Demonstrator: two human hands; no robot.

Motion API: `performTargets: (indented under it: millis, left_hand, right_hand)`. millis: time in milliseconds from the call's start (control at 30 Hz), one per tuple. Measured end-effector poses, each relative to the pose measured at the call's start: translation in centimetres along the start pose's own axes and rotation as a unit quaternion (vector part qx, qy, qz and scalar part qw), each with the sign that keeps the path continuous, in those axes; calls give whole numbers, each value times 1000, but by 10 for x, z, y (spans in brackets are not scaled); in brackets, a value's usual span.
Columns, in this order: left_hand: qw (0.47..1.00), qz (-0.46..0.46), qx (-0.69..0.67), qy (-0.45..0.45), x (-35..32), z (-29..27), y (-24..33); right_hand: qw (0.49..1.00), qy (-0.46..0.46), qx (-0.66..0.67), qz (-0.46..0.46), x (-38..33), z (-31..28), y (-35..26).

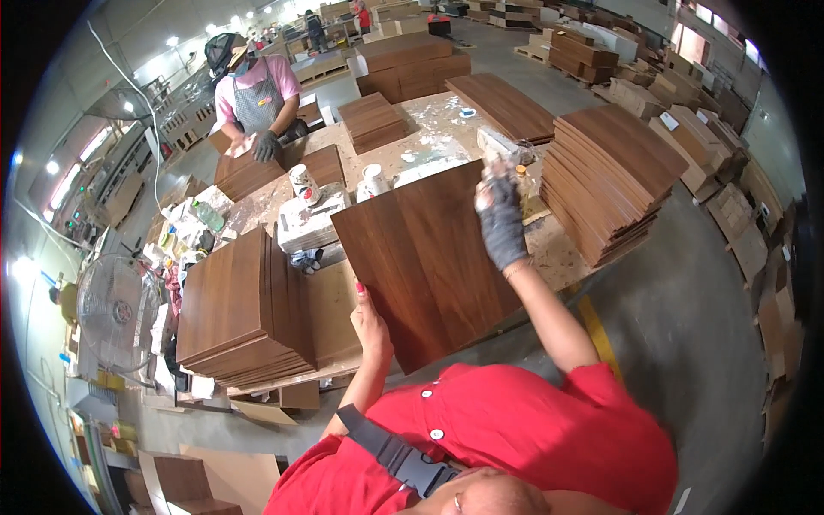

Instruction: The person polishes several flat wooden panels at a factory workbench by hand using a cloth to wipe the surface, then applying a liquid from a bottle, and smooths out the surface with a small hand sander block.

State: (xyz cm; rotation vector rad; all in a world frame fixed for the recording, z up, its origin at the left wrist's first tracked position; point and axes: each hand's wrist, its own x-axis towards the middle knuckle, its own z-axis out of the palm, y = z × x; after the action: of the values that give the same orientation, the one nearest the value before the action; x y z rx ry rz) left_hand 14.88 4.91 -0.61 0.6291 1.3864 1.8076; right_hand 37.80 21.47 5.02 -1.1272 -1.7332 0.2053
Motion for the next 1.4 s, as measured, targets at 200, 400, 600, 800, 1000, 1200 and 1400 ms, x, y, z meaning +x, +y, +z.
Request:
performTargets:
  millis: [200,400,600,800,1000,1200,1400]
  left_hand:
    - [998,14,-60,9,-4,76,2]
    - [995,15,-97,15,-11,106,2]
    - [986,12,-163,-14,-13,134,11]
    - [991,59,-124,-2,6,102,23]
    - [981,8,-178,-82,38,93,32]
    - [963,-65,-238,-111,52,158,33]
    - [972,-31,-129,-193,55,228,66]
  right_hand:
    - [940,-121,-66,-313,-94,0,-25]
    - [994,33,50,-90,11,-76,71]
    - [934,-133,30,-330,-65,-33,1]
    - [949,-24,313,-39,-2,-77,70]
    - [918,82,344,176,-57,-124,183]
    - [859,181,337,342,-198,-152,194]
    - [854,289,311,300,-203,-173,216]
